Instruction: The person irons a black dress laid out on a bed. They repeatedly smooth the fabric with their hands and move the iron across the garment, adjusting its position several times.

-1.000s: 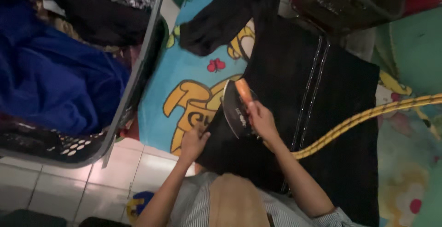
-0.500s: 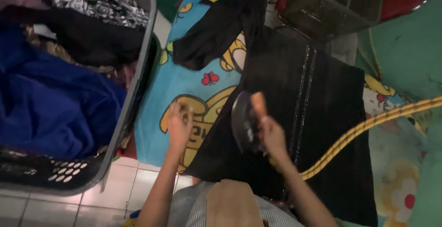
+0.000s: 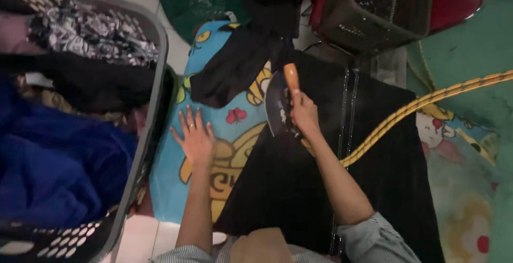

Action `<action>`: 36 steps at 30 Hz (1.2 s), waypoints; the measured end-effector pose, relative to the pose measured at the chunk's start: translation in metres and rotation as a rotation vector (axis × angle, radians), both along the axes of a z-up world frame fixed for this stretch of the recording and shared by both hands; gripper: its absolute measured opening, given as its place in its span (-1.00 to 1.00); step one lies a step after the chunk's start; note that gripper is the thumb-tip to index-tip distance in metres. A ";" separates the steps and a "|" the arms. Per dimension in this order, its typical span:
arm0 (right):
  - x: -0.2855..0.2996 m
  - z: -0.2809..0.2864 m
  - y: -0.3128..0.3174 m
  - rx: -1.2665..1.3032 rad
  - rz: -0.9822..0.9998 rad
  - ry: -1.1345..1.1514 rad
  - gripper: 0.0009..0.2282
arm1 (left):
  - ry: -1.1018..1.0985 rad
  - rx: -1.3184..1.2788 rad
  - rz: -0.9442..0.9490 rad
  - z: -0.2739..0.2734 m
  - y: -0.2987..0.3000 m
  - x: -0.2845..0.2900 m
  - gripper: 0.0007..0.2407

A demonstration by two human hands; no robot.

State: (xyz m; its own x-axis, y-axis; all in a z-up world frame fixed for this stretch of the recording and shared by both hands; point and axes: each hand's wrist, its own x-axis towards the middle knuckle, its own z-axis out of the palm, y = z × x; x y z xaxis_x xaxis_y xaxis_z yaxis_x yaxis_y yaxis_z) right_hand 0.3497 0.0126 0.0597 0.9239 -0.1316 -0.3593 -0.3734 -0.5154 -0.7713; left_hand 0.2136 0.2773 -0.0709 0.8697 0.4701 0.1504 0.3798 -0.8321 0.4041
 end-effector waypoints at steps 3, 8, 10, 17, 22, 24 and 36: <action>0.004 0.002 -0.018 -0.035 -0.049 0.006 -0.56 | 0.005 0.004 -0.012 0.002 -0.001 0.001 -0.57; 0.023 -0.006 -0.068 -0.189 -0.212 -0.061 -0.53 | 0.015 0.030 -0.006 0.003 -0.001 -0.003 -0.58; 0.034 -0.008 -0.092 -0.238 -0.251 -0.064 -0.50 | 0.016 0.012 -0.007 0.004 -0.002 -0.001 -0.57; 0.036 -0.002 -0.129 0.086 -0.412 -0.046 -0.52 | -0.015 0.037 0.003 0.003 -0.003 0.002 -0.59; -0.042 0.007 -0.082 -0.211 -0.194 0.050 -0.56 | -0.021 0.054 -0.003 0.004 -0.002 -0.001 -0.60; -0.079 0.003 -0.056 -0.289 -0.100 0.028 -0.56 | -0.041 0.050 -0.009 0.007 -0.002 0.001 -0.60; -0.147 0.017 -0.112 -0.034 -0.377 0.205 -0.59 | -0.060 0.043 -0.047 0.006 -0.003 -0.007 -0.60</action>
